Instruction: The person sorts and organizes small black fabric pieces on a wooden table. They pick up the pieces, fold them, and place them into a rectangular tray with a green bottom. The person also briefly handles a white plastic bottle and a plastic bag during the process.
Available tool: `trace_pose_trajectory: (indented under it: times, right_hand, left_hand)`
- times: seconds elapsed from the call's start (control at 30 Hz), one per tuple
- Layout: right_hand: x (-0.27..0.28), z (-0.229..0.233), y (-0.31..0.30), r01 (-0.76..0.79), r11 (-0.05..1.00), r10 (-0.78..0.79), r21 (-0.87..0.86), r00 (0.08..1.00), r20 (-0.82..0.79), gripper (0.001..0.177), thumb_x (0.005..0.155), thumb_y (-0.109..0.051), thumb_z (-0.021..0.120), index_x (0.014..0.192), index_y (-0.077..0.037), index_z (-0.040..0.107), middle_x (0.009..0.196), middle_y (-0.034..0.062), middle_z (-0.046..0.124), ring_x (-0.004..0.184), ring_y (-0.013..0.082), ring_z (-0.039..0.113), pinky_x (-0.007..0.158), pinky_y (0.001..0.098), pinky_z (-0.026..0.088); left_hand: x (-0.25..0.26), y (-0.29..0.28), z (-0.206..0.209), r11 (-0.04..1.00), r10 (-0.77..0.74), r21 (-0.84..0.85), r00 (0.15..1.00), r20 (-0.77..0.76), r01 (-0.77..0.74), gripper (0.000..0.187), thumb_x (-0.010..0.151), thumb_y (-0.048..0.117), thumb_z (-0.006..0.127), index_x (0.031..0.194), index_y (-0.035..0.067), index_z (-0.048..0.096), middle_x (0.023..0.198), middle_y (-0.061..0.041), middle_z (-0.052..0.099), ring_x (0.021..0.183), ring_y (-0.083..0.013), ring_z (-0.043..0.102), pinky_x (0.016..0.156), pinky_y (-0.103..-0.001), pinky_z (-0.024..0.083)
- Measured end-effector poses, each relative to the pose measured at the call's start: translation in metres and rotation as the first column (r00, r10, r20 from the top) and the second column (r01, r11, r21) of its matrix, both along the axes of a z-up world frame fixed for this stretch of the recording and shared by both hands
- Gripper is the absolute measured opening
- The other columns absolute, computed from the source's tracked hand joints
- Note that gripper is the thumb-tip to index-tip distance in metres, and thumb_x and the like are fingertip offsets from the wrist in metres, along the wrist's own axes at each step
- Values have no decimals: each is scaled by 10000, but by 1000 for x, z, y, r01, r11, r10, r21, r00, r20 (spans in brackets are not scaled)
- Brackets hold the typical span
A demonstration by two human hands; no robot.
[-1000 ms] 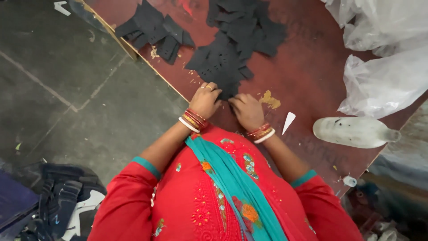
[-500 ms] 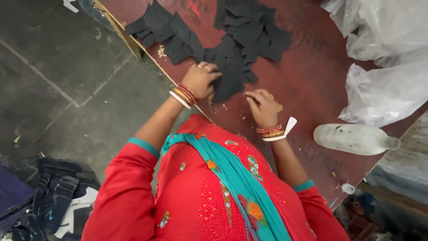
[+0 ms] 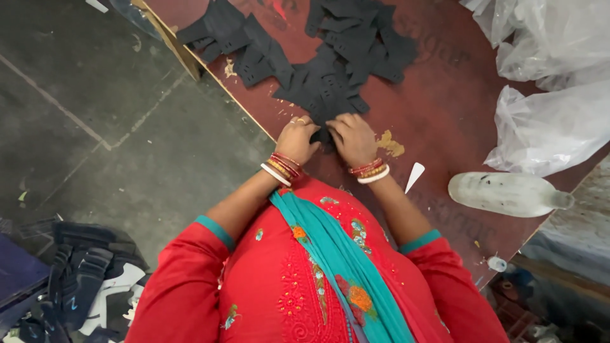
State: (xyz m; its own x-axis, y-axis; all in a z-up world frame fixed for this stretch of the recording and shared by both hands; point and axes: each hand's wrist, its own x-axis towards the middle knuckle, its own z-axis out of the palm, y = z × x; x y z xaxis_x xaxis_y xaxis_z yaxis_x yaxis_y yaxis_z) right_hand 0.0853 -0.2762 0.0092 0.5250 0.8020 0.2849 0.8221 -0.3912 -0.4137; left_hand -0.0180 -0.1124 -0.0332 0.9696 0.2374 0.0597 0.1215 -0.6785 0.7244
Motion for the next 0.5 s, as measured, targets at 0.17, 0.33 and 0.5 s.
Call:
trace_pose_trajectory:
  times: [0.17,0.33,0.5]
  right_hand:
    - [-2,-8,-9,-102,992,106,-70,993,58,195,912,-100,714,1106,-90,732,1053,83,661,971,307,618,823,428,506]
    - [-9,9,-39,-31,998,31,-56,1000,-1,164,901,-126,725,1063,-119,755,1051,78,678,994,302,643,851,420,527]
    - [2,13,-56,348,937,-346,-39,901,-260,157,951,-151,721,1091,-108,777,1072,107,690,827,250,690,740,351,562]
  left_hand:
    - [-2,1,-9,999,5,-43,999,38,-3,370,726,146,793,1076,34,760,1069,-146,682,1064,-371,622,958,-449,508]
    - [-5,45,3,989,147,-33,972,181,-143,410,758,203,828,1126,44,742,1104,-164,680,1076,-372,622,965,-457,503]
    - [9,104,59,818,367,323,864,344,-476,659,575,386,902,1111,43,731,1075,-178,678,1017,-407,609,810,-500,478]
